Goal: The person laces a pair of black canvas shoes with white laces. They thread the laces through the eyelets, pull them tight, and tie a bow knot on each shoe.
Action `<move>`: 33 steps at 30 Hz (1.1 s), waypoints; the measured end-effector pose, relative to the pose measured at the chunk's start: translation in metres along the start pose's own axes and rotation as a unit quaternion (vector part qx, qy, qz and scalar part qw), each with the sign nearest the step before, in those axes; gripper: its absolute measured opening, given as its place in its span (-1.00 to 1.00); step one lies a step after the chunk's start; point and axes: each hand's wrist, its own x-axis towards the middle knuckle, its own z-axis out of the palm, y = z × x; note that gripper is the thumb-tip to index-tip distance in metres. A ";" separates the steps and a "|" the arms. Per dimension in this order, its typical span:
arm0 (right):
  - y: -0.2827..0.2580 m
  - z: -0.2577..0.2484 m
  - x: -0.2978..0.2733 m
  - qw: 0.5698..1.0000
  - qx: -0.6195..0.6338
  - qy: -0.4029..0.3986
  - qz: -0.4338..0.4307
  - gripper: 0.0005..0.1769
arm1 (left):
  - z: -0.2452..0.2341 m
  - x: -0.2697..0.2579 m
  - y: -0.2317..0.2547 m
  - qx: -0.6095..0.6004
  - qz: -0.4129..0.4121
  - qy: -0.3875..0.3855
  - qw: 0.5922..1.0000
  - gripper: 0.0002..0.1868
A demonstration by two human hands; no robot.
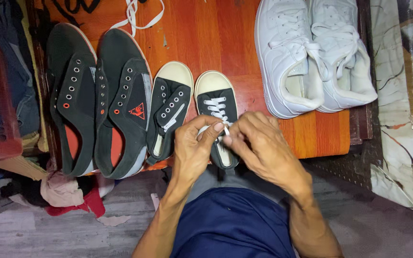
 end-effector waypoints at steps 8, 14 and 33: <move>0.020 -0.035 -0.029 0.998 -0.037 0.036 0.031 -0.72 | -0.003 0.003 -0.001 -0.055 -0.042 0.000 0.998 -0.77; 0.017 -0.052 -0.051 0.936 -0.125 0.083 0.318 -0.75 | -0.010 0.007 0.000 -0.042 -0.022 -0.031 0.998 -0.77; -0.005 -0.005 -0.004 0.988 0.079 0.027 0.129 -0.88 | -0.007 -0.005 0.047 0.206 0.160 -0.027 0.965 -0.83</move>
